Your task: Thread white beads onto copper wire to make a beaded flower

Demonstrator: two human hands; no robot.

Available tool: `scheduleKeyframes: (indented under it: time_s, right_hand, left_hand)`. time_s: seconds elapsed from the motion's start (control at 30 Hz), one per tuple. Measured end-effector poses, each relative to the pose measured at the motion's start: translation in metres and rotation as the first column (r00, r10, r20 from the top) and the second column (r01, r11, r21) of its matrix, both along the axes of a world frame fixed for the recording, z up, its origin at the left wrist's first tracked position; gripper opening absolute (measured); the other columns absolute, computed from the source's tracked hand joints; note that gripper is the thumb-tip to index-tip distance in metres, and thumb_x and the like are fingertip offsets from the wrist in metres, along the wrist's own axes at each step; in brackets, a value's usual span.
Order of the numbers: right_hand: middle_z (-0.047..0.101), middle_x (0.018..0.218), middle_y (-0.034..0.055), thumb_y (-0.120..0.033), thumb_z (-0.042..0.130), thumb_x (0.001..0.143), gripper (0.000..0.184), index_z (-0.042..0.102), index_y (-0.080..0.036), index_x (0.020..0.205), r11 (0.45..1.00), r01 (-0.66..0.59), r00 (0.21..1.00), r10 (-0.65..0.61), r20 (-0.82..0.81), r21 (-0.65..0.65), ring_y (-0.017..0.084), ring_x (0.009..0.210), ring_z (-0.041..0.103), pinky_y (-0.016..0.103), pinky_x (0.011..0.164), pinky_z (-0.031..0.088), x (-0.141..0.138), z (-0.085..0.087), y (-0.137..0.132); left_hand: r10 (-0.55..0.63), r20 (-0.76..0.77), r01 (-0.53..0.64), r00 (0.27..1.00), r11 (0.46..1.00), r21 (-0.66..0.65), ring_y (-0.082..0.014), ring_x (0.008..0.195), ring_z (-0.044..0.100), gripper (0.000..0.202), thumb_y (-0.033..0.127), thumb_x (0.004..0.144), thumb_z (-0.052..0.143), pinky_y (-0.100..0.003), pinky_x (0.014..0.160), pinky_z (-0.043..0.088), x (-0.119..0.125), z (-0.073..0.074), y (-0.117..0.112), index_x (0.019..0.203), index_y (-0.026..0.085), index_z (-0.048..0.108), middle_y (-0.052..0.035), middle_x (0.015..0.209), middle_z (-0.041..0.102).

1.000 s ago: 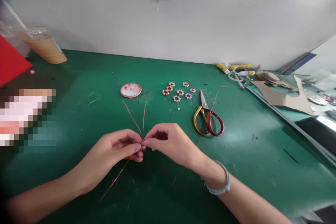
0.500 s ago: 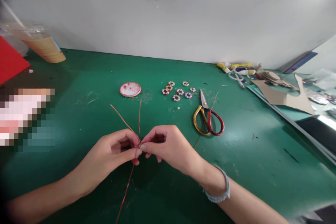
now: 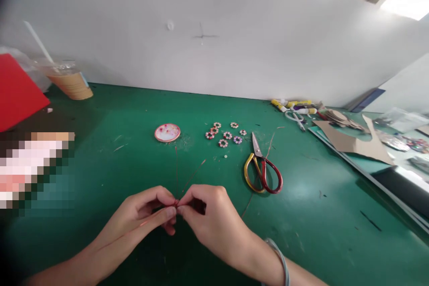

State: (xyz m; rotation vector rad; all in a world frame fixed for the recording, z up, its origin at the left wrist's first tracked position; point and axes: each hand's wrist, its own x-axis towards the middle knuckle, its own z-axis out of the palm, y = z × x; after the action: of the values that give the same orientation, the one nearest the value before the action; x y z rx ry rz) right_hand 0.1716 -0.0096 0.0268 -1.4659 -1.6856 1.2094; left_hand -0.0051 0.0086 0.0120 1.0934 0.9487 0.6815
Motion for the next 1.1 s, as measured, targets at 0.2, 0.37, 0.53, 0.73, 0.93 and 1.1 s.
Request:
scheduleKeyframes:
  time_s: [0.2,0.37,0.53,0.73,0.93,1.1]
  right_hand:
    - [0.061,0.062,-0.0033,-0.012,0.059,0.083,0.014,0.066,-0.018,0.073,0.994,-0.076,0.986,0.064,0.155,0.074,0.010,0.056,0.049,0.021,0.053,0.036,0.010,0.006,0.003]
    - [0.068,0.073,-0.0014,-0.008,0.062,0.080,0.017,0.070,-0.021,0.073,0.961,-0.274,0.938,0.274,0.214,-0.030,0.014,0.071,0.061,0.024,0.065,0.043,0.035,0.019,0.011]
    - [0.064,0.072,0.0002,-0.036,0.077,0.076,0.020,0.064,-0.023,0.071,0.961,-0.157,0.983,0.129,0.133,0.228,0.016,0.064,0.056,0.027,0.056,0.043,0.055,0.051,0.005]
    - [0.067,0.088,0.0048,-0.026,0.074,0.080,0.010,0.069,-0.020,0.086,0.777,-0.436,0.849,0.187,0.494,0.454,0.022,0.088,0.054,0.036,0.080,0.041,0.011,0.062,0.003]
    - [0.063,0.072,-0.0002,-0.015,0.066,0.084,0.016,0.064,-0.014,0.069,0.737,-0.663,0.710,0.562,0.424,0.133,0.012,0.075,0.055,0.024,0.071,0.041,-0.010,0.054,0.033]
    - [0.059,0.062,-0.0036,-0.020,0.066,0.078,0.013,0.066,-0.014,0.067,0.769,-0.569,0.789,0.610,0.070,-0.290,0.009,0.061,0.052,0.020,0.056,0.038,-0.010,0.043,0.065]
  left_hand:
    - [0.029,-0.079,-0.029,0.996,1.000,0.008,-0.0151,0.063,0.064,0.011,0.025,0.083,0.064,-0.025,0.063,0.051,0.001,0.004,0.000,0.075,0.019,0.063,0.0036,0.066,0.063]
    - [0.046,-0.096,-0.046,0.994,0.999,0.003,-0.0141,0.058,0.063,0.011,0.024,0.082,0.063,-0.025,0.062,0.050,0.003,0.003,-0.001,0.073,0.019,0.062,0.0042,0.061,0.062]
    - [-0.018,-0.077,0.014,0.997,0.998,-0.058,-0.0090,0.043,0.051,0.015,0.023,0.078,0.062,-0.020,0.045,0.045,0.007,-0.003,-0.007,0.065,0.019,0.055,0.0080,0.051,0.052]
    - [-0.087,-0.112,0.081,0.990,0.995,-0.057,-0.0069,0.038,0.039,0.013,0.023,0.068,0.060,-0.018,0.038,0.037,0.011,-0.005,-0.018,0.062,0.020,0.049,0.0097,0.047,0.045]
    - [-0.112,-0.140,0.110,0.984,0.994,-0.026,-0.0077,0.040,0.035,0.013,0.024,0.065,0.056,-0.020,0.040,0.032,0.012,-0.008,-0.022,0.058,0.022,0.045,0.0102,0.047,0.039]
    - [-0.080,-0.204,0.087,0.976,0.996,0.025,-0.0109,0.055,0.041,0.013,0.022,0.068,0.058,-0.023,0.053,0.034,0.010,-0.005,-0.024,0.058,0.019,0.049,0.0067,0.056,0.045]
